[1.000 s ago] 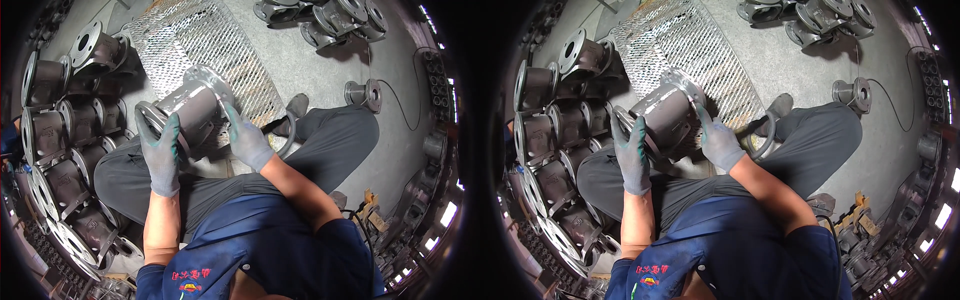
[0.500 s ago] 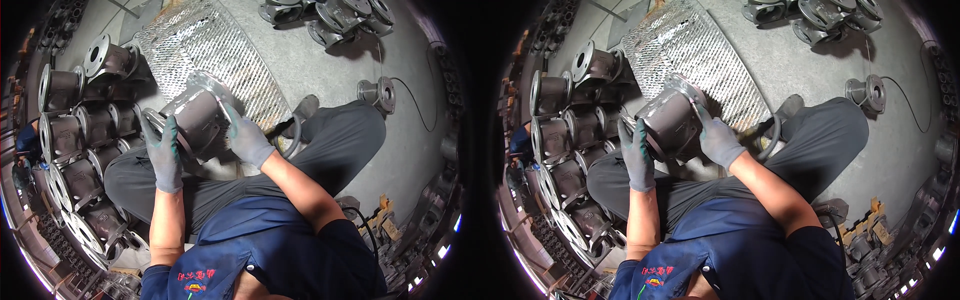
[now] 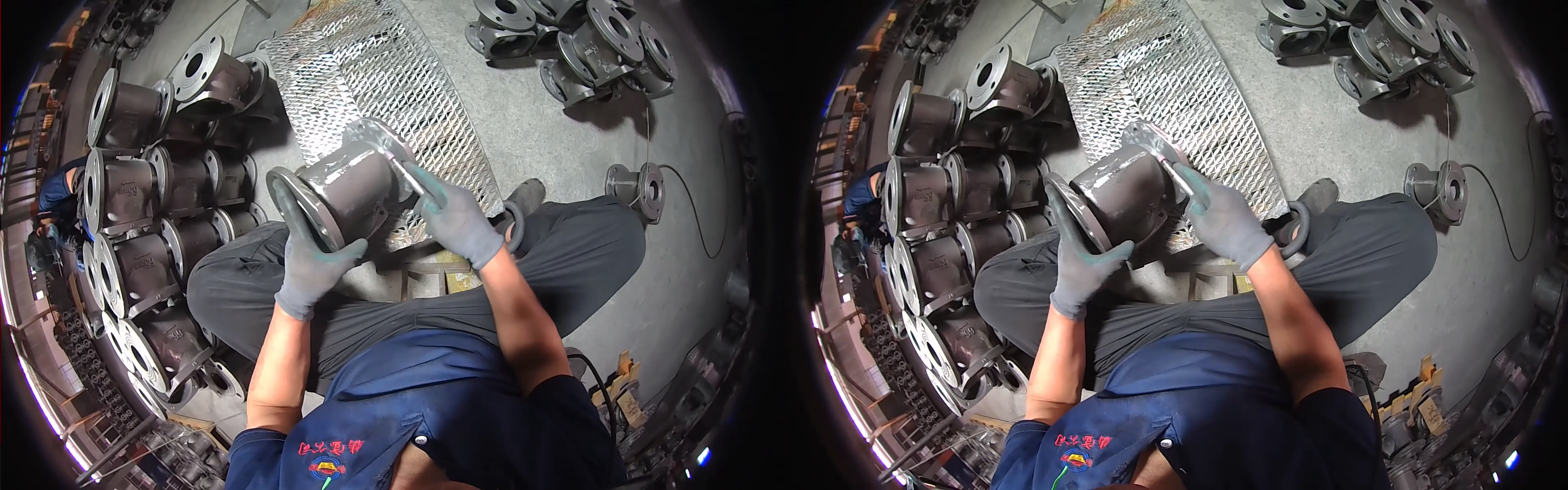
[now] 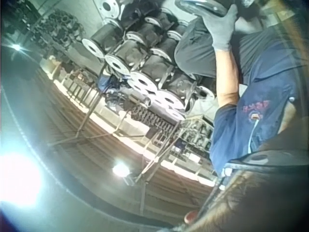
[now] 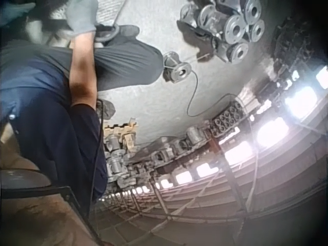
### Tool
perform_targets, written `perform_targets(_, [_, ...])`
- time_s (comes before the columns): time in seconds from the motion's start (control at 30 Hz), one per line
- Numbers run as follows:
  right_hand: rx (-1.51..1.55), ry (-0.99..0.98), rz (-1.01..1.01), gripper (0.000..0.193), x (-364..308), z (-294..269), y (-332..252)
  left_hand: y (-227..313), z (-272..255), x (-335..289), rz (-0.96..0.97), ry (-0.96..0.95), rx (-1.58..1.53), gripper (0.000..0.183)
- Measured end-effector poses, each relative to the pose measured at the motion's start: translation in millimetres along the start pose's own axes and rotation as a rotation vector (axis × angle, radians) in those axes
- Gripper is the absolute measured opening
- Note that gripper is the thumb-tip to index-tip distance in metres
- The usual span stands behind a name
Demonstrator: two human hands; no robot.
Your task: The person, wearing gloves and seated on the floor, uses a hand-held rotary grinding tool to smooth the interior and exterior edges of several metal pipe flanges, rotating each flange by hand to access all surfaces before setting it aside.
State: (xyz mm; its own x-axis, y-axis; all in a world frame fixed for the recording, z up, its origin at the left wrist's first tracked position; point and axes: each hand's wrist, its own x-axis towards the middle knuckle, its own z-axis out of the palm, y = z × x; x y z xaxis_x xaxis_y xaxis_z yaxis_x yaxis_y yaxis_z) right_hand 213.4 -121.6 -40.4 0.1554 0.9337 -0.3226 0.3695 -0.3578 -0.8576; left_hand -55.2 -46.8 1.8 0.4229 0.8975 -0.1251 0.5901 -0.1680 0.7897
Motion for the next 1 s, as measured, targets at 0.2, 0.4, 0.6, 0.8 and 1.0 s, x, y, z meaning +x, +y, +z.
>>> perform_targets(0.2, [-0.329, -0.217, -0.193, 0.066, 47, -35, -52, -1, 0, 0, -0.066, -0.049, -0.090, 0.156])
perform_targets(0.4, [-0.527, -0.435, -0.327, 0.058, 88, -42, -108, -20, 4, 0, 0.134, 0.022, 0.031, 0.153])
perform_targets(0.6, [-0.580, -0.562, -0.270, 0.041, 103, -41, -127, -20, 4, 0, 0.194, 0.049, 0.134, 0.154])
perform_targets(0.8, [-0.537, -0.571, -0.357, 0.051, 106, -37, -116, -26, 2, -3, 0.155, 0.010, 0.085, 0.153])
perform_targets(1.0, [-0.301, -0.365, -0.151, 0.057, 68, -55, -88, -21, 7, 2, 0.015, -0.016, -0.096, 0.148])
